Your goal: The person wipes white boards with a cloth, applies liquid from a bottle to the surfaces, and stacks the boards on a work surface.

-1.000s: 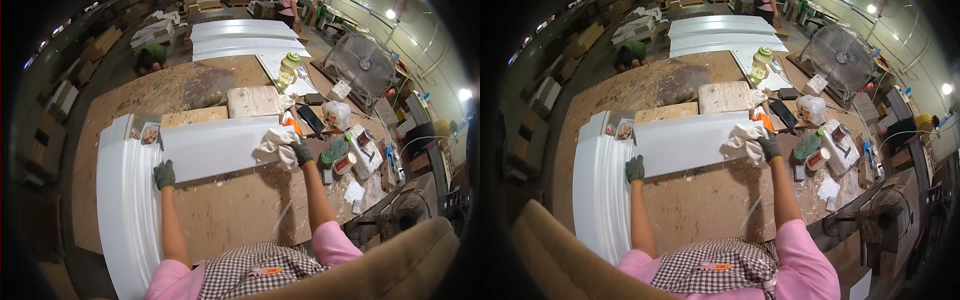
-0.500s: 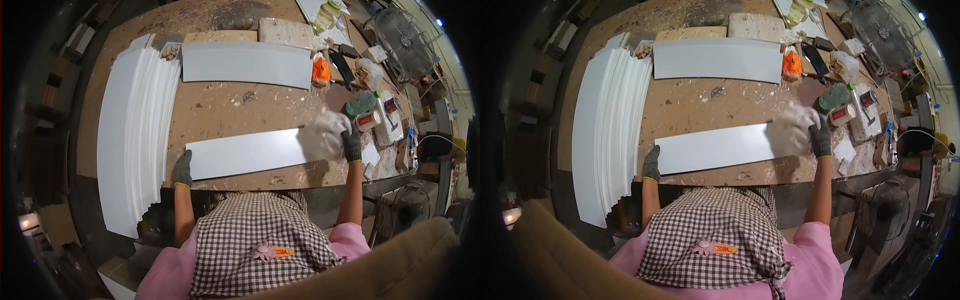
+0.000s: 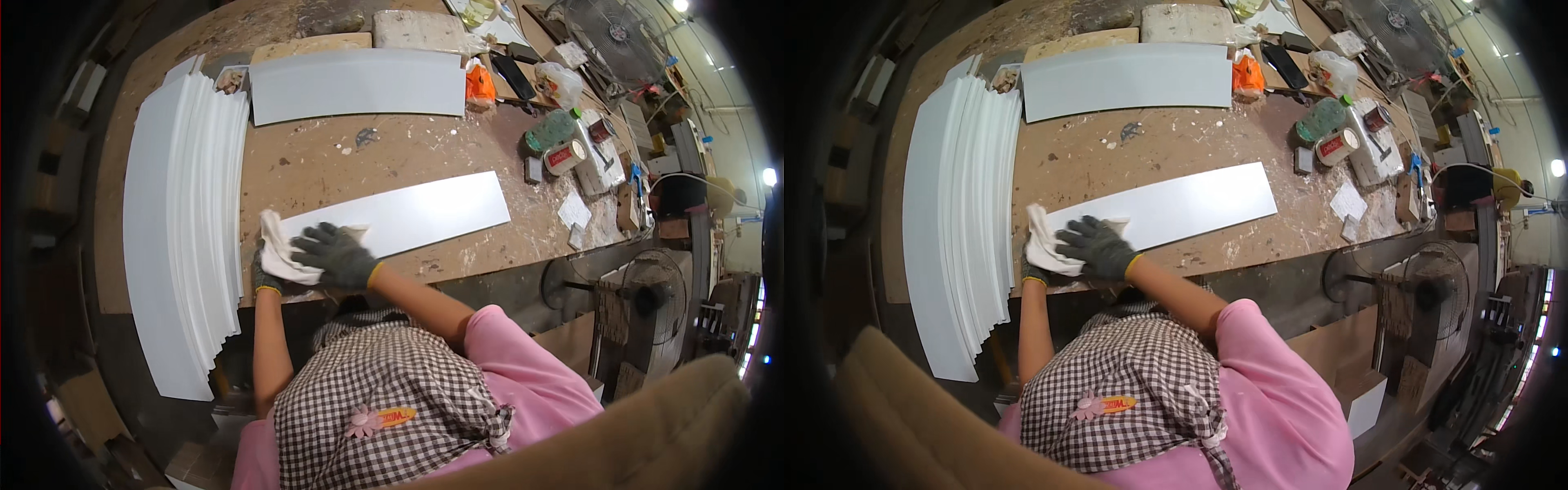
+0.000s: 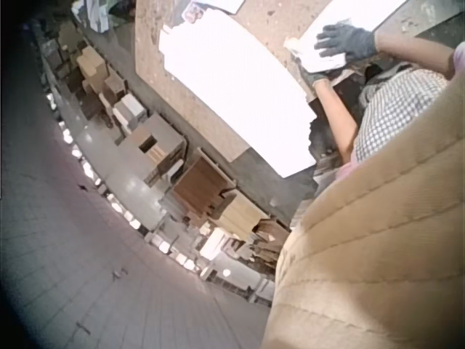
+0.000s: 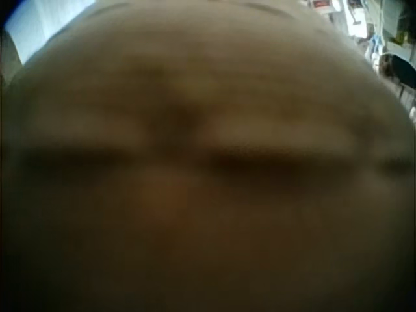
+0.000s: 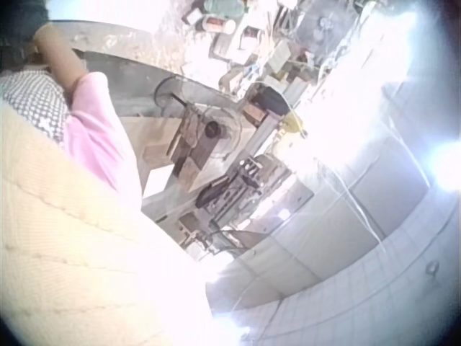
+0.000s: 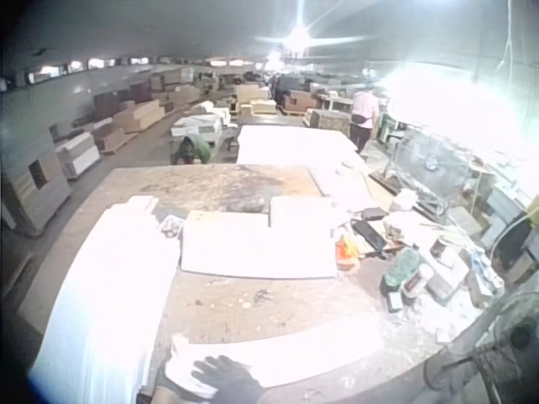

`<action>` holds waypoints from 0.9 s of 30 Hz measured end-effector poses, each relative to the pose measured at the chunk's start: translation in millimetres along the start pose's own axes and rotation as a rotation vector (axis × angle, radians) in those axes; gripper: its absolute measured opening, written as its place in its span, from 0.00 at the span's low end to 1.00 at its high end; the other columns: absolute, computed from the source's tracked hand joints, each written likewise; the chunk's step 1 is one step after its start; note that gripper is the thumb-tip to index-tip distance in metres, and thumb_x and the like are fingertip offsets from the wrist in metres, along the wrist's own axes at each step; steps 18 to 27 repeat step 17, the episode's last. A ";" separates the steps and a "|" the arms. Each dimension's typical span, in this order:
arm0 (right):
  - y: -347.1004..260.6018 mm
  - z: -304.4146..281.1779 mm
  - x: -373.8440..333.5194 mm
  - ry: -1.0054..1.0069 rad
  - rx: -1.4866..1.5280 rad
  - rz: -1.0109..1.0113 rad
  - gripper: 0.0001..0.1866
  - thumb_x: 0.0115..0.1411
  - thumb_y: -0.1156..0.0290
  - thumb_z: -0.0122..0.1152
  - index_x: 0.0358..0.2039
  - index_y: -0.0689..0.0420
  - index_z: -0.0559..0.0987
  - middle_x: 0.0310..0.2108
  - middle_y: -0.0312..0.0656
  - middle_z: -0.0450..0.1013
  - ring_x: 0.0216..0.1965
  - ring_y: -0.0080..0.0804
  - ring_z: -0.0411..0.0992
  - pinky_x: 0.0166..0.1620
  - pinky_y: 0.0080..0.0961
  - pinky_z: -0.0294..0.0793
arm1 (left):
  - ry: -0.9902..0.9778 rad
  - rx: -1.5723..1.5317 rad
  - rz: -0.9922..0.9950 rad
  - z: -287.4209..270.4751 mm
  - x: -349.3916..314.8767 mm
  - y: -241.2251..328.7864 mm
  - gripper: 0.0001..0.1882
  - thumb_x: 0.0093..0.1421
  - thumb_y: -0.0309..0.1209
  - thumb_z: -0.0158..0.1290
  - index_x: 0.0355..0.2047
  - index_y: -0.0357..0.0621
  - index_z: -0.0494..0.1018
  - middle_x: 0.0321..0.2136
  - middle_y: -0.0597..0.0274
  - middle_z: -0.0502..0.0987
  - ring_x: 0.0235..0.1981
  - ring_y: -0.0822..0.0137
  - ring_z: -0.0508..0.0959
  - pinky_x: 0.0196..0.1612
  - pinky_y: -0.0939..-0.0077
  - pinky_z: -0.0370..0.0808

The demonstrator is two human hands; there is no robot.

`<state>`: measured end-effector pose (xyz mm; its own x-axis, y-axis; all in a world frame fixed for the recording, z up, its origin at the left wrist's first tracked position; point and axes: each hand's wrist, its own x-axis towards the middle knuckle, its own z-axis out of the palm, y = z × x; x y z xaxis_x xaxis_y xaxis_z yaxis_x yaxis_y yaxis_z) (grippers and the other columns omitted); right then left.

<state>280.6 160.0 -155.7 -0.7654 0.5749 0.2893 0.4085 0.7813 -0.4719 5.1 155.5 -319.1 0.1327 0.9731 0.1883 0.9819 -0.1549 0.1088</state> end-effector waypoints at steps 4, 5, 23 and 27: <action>98.1 -35.9 -134.8 0.115 -0.275 0.488 0.29 0.49 0.60 0.61 0.51 0.60 0.73 0.62 0.52 0.58 0.65 0.49 0.52 0.67 0.43 0.44 | -0.273 -1.327 -1.081 -78.3 40.0 70.8 0.29 0.63 0.50 0.46 0.44 0.30 0.74 0.36 0.53 0.79 0.34 0.63 0.78 0.39 0.70 0.75; 119.4 -62.5 -170.9 0.003 -0.497 0.564 0.30 0.51 0.60 0.59 0.54 0.61 0.70 0.64 0.53 0.55 0.65 0.52 0.50 0.67 0.43 0.44 | -0.301 -1.335 -1.177 -86.9 35.2 67.2 0.30 0.64 0.52 0.45 0.44 0.32 0.74 0.37 0.56 0.79 0.34 0.64 0.78 0.39 0.71 0.75; 36.3 47.5 12.1 0.190 -0.333 0.497 0.45 0.45 0.55 0.67 0.62 0.56 0.60 0.63 0.51 0.55 0.62 0.54 0.53 0.63 0.52 0.49 | -0.464 -1.701 -1.138 -12.3 27.6 25.6 0.39 0.63 0.64 0.34 0.58 0.44 0.66 0.52 0.55 0.74 0.50 0.62 0.73 0.56 0.69 0.67; 36.3 47.5 12.1 0.190 -0.333 0.497 0.45 0.45 0.55 0.67 0.62 0.56 0.60 0.63 0.51 0.55 0.62 0.54 0.53 0.63 0.52 0.49 | -0.464 -1.701 -1.138 -12.3 27.6 25.6 0.39 0.63 0.64 0.34 0.58 0.44 0.66 0.52 0.55 0.74 0.50 0.62 0.73 0.56 0.69 0.67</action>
